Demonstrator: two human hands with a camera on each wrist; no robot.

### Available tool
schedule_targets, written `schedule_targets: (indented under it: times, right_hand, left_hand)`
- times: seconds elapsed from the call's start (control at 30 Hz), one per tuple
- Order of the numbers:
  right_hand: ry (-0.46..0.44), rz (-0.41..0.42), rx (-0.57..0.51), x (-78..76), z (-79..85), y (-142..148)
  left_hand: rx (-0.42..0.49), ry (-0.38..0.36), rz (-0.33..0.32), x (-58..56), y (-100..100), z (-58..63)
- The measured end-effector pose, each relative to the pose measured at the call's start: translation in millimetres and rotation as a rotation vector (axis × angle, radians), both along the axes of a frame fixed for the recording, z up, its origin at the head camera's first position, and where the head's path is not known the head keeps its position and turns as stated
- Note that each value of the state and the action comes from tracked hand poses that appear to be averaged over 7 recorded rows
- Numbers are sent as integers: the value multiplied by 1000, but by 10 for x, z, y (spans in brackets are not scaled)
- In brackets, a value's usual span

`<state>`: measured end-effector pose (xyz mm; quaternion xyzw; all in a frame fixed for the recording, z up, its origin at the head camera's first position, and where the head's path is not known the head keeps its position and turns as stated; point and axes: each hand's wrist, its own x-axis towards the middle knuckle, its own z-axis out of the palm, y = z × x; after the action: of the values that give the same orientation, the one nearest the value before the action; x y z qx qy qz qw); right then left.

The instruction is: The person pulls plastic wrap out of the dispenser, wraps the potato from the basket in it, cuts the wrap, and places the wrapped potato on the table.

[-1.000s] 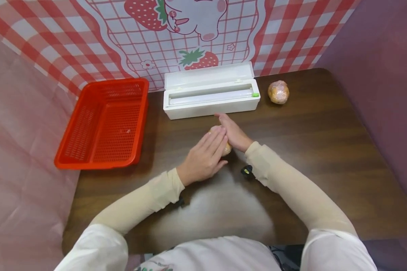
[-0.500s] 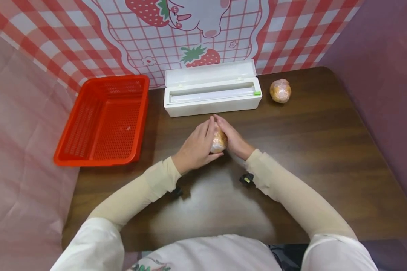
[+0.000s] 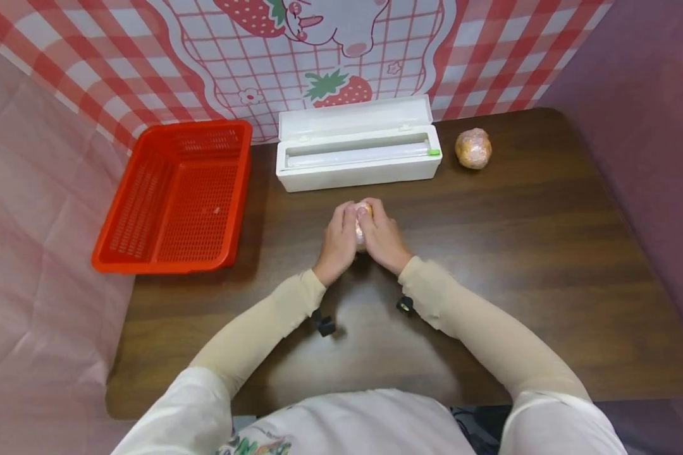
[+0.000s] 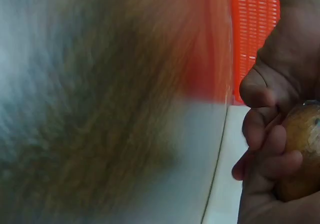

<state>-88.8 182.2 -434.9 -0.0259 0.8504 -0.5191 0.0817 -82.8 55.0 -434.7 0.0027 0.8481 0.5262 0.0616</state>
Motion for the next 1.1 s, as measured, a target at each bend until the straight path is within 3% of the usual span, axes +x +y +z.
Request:
schedule_targets:
  times: [0.13,0.43,0.63,0.73,0.9,1.1]
  right_hand:
    - [71,-28,76,0,-37,-16]
    - [44,-7,87,-34,-120,37]
    - [-168,9,-147,-12,22,116]
    - [-218,10,-202,-51,160,231]
    - [-233,-35,-272,-178,345,647]
    - [-157,-237,-535,-393,532,1387]
  left_hand:
    - [-40,15,90,-34,64,-31]
    - [-94,31,82,-37,68,-103]
    - [-125,43,37,-81,68,-44]
    - [-115,36,15,-115,78,25]
    - [-88,-65,-39,-97,77,100]
    - [-94,-126,-93,-7,-1,66]
